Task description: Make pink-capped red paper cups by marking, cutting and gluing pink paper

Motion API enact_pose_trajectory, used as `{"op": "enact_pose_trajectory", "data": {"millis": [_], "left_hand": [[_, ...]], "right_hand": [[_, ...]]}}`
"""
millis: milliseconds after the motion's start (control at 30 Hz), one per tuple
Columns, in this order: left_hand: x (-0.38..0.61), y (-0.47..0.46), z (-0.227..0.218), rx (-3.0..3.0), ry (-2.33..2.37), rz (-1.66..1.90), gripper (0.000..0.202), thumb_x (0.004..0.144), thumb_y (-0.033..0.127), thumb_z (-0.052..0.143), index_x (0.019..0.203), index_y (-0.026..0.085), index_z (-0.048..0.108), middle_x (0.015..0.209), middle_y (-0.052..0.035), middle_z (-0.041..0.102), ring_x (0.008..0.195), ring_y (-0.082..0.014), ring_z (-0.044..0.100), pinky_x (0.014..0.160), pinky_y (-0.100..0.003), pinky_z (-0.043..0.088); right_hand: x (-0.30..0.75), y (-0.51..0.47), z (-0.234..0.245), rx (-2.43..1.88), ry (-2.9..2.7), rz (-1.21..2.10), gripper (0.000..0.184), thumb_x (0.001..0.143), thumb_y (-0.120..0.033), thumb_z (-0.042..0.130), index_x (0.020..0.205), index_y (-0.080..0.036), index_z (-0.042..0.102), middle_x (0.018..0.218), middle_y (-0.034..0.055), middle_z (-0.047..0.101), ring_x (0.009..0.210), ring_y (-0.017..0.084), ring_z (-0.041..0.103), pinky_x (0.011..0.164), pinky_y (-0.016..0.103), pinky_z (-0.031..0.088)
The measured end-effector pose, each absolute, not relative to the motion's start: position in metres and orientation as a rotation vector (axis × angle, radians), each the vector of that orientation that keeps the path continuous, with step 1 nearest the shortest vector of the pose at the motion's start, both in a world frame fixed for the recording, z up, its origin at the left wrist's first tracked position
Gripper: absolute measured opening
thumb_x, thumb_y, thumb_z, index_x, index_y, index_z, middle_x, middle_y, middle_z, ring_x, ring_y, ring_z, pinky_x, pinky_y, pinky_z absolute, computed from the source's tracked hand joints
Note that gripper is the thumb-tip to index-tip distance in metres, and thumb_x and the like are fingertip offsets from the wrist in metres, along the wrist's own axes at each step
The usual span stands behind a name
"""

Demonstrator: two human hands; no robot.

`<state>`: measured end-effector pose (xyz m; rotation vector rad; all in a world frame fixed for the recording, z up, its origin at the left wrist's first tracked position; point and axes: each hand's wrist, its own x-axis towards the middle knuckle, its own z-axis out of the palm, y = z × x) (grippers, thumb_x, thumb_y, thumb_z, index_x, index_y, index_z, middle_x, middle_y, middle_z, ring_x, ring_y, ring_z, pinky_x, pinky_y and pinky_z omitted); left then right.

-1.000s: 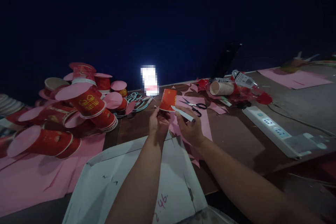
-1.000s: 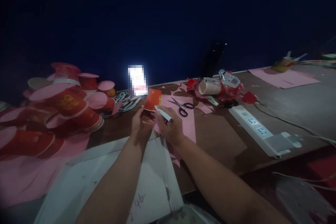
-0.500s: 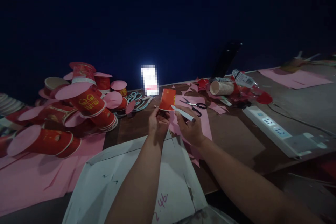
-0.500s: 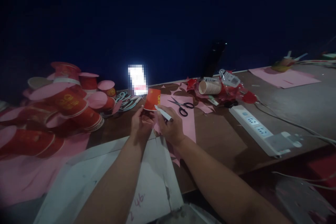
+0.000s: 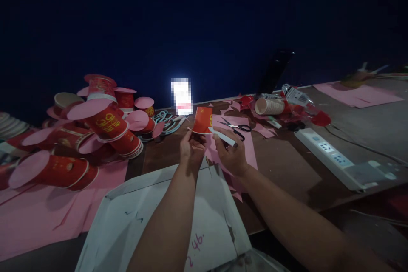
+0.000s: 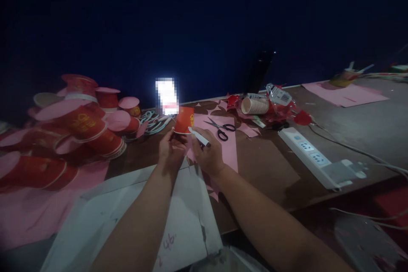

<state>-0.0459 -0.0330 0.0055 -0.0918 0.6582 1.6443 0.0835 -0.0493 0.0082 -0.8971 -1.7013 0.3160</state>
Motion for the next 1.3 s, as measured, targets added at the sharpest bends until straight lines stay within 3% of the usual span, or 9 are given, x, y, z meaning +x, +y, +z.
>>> {"op": "enact_pose_trajectory", "data": {"millis": [600,1067,1300], "left_hand": [[-0.0453,-0.0316,0.0004,-0.091,0.579,1.692,0.012,0.084,0.01,0.051,0.076,0.015,0.059,0.066,-0.0007,0.066,0.055,-0.009,0.06,0.053,-0.02,0.044],[-0.0452,-0.0296,0.0004,-0.094,0.575,1.68,0.017,0.085,0.011,0.049,0.071,0.014,0.058,0.062,0.0,0.061,0.056,-0.0095,0.058,0.058,-0.021,0.044],[-0.044,-0.0308,-0.0002,-0.073,0.586,1.698,0.019,0.086,0.011,0.047,0.071,0.014,0.057,0.063,-0.0005,0.063,0.056,-0.0096,0.059,0.057,-0.021,0.044]], "right_hand": [[0.084,-0.0514,0.0114,-0.919,-1.69,0.348,0.022,0.089,-0.026,0.053,0.106,-0.023,0.066,0.098,0.0059,0.071,0.093,0.019,0.066,0.088,0.035,0.053],[0.0846,-0.0517,0.0056,-1.0,-1.701,0.403,0.019,0.088,-0.029,0.054,0.097,-0.021,0.069,0.094,0.0055,0.072,0.082,0.017,0.068,0.072,0.028,0.055],[0.085,-0.051,0.0046,-0.985,-1.684,0.427,0.019,0.086,-0.029,0.056,0.096,-0.021,0.07,0.093,0.0062,0.072,0.083,0.018,0.068,0.073,0.03,0.056]]}}
